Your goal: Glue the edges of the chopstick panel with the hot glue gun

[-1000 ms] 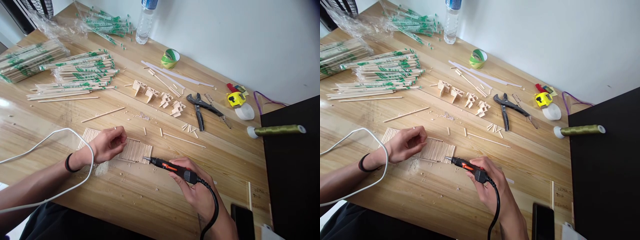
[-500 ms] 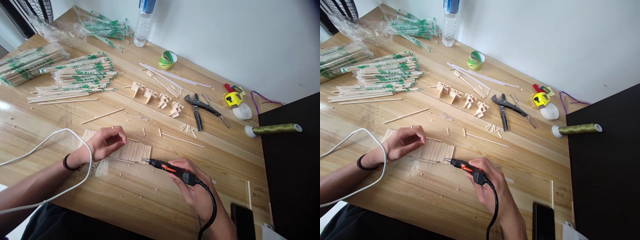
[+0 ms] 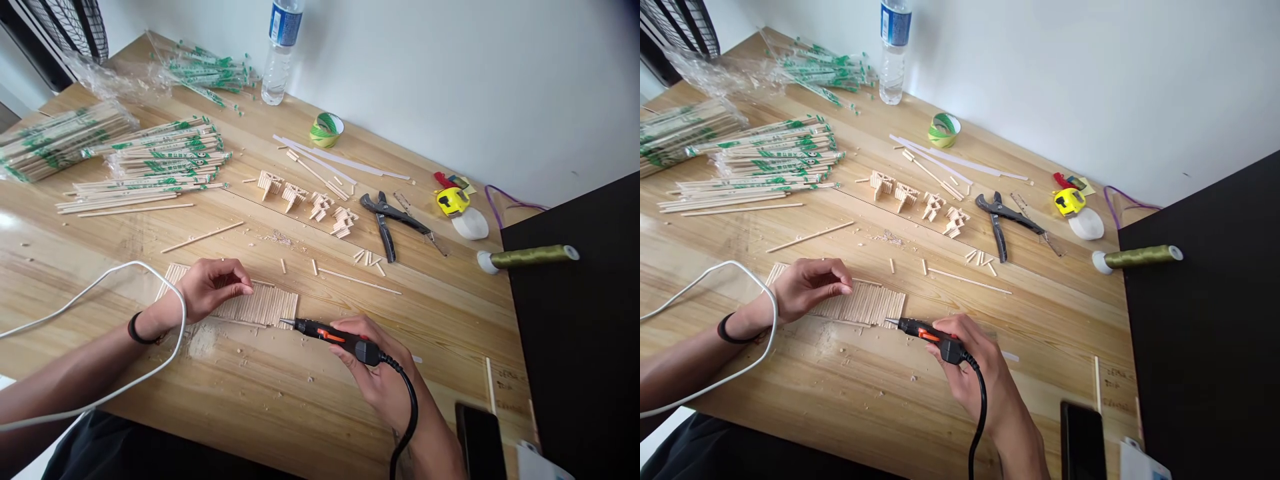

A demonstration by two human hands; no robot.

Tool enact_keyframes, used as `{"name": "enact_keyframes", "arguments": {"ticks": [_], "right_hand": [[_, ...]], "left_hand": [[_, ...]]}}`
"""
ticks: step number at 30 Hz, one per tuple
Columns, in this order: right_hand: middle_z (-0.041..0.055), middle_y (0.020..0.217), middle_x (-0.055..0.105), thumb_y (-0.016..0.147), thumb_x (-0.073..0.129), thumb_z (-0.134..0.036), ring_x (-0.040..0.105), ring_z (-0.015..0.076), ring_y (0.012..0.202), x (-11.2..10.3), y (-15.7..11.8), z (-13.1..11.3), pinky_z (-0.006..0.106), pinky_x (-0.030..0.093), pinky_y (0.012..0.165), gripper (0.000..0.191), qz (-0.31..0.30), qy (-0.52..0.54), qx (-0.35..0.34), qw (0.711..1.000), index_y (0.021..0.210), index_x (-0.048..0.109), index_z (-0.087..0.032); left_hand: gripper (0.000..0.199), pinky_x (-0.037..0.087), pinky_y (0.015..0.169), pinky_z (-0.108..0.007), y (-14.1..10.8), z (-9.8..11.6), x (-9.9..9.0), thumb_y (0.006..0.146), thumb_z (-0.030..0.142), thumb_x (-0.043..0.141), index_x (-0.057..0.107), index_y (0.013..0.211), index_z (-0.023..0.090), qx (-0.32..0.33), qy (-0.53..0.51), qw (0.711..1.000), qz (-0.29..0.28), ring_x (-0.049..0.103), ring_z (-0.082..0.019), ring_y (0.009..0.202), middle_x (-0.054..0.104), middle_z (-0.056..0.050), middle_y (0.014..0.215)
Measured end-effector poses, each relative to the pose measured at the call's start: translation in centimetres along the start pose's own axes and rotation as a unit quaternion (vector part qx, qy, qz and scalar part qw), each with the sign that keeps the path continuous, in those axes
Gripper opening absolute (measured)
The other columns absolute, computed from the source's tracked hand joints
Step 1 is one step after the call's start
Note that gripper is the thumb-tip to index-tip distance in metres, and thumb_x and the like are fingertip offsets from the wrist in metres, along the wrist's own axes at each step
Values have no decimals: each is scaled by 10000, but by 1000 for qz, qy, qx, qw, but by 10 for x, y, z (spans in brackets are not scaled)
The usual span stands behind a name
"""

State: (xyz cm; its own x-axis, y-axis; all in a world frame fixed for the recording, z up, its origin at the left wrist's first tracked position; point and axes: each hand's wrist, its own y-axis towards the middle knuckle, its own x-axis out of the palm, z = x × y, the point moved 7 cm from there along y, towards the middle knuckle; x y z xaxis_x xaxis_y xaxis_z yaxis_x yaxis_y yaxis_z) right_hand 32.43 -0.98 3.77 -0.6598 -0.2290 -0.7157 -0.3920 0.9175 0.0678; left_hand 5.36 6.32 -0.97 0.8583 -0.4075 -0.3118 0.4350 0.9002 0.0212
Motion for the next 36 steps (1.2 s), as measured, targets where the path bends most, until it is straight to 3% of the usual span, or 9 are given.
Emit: {"name": "enact_keyframes", "arguments": {"ticks": [15, 21, 26, 31, 36], "right_hand": [[13, 922, 706, 1001, 636, -243, 708, 211, 799, 5, -1, 1, 312, 547, 715, 49, 24, -1, 20, 1000, 1040, 613, -264], [24, 959, 700, 999, 626, -204, 698, 206, 842, 6, -3, 3, 310, 532, 755, 97, 3, 22, 11, 1000, 1081, 616, -255], [23, 984, 689, 1011, 611, -199, 680, 199, 886, 8, -5, 5, 302, 509, 792, 75, -10, 34, 11, 999, 1056, 606, -258], [16, 945, 671, 1023, 609, -253, 650, 191, 843, 9, -2, 9, 305, 492, 786, 9, -7, 55, 9, 998, 1015, 610, -248], [2, 862, 653, 999, 629, -278, 610, 188, 758, 7, 6, 11, 304, 474, 726, 60, -5, 56, 14, 998, 962, 596, -245]], "left_hand": [[348, 387, 568, -218, -3, 7, 8, 1054, 400, 548, 618, 799, 175, 32, 132, 991, -6, 494, -109, 590, 546, 42, 655], [279, 420, 656, -239, -2, 14, 18, 1045, 331, 554, 597, 814, 180, 55, 177, 982, -24, 531, -127, 681, 582, 15, 764], [178, 413, 639, -236, -2, 14, 21, 990, 252, 618, 599, 827, 182, 63, 211, 975, -30, 527, -127, 671, 589, 15, 774], [126, 447, 666, -233, 4, 18, 17, 966, 174, 621, 641, 841, 176, 77, 238, 968, -18, 575, -128, 700, 653, -3, 817], [150, 503, 696, -243, 18, 17, 10, 965, 140, 600, 723, 891, 179, 98, 259, 961, 6, 644, -137, 720, 723, -21, 844]]}}
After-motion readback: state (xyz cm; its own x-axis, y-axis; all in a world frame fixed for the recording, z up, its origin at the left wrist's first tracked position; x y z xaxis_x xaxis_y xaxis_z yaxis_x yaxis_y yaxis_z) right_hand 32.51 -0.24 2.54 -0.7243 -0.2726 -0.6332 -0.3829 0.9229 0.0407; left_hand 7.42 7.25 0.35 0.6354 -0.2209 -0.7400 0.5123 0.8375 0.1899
